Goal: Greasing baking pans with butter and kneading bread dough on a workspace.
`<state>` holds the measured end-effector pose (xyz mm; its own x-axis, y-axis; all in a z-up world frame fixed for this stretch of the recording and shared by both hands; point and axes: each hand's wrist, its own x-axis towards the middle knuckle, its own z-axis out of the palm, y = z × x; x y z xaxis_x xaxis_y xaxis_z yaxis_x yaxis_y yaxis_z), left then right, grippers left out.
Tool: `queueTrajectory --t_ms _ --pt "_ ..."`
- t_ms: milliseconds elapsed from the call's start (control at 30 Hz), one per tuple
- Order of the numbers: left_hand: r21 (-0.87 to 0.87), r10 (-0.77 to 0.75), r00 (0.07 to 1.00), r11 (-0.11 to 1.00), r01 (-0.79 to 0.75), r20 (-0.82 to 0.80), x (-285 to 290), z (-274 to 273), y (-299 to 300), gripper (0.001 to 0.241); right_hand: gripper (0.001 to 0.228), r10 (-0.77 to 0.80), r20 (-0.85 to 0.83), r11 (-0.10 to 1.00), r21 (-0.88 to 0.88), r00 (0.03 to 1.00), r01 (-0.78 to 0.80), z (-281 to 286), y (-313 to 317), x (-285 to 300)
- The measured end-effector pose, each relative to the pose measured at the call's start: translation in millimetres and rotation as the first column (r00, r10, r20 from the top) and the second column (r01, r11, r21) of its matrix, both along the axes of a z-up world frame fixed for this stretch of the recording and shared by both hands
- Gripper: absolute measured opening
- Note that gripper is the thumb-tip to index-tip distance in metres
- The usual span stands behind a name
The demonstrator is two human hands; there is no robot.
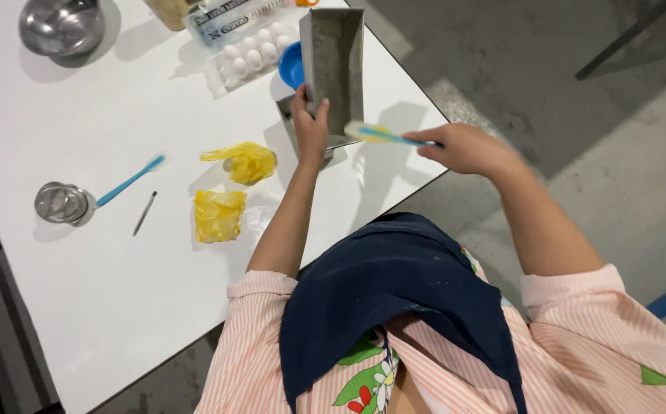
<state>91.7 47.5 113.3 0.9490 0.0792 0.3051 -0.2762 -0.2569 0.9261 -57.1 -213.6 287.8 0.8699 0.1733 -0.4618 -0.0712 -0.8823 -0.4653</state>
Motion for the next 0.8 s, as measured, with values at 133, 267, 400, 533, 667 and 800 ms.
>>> queueTrajectory --t_ms 133,267,400,533,667,800 --pt "-0.188 -0.065 0.998 0.98 0.061 -0.018 10.9 15.1 8.3 0.06 0.041 0.008 0.201 0.999 0.036 0.98 -0.016 -18.5 27.8 32.3" --pt "-0.431 -0.459 0.864 0.835 0.341 -0.206 -14.0 58.1 36.9 0.062 0.037 0.192 0.153 0.981 -0.052 0.969 -0.186 -3.0 43.7 44.9" --pt "-0.755 -0.77 0.626 0.481 0.445 -0.121 -46.0 32.7 71.4 0.078 0.035 0.37 0.158 0.927 -0.122 0.916 -0.354 16.0 54.3 47.1" --pt "-0.869 -0.766 0.622 0.41 0.278 -0.163 -40.5 -56.5 79.5 0.092 0.036 0.461 0.097 0.884 -0.139 0.882 -0.447 37.5 75.4 45.5" --pt "-0.808 -0.671 0.63 0.578 0.112 -0.392 -51.8 -36.5 72.4 0.099 0.034 0.46 0.055 0.861 -0.272 0.886 -0.43 38.3 83.0 57.1" --pt "-0.543 -0.429 0.79 0.827 0.149 -0.438 -46.2 6.0 71.6 0.098 0.036 0.435 0.147 0.894 -0.19 0.888 -0.406 38.3 79.0 80.1"
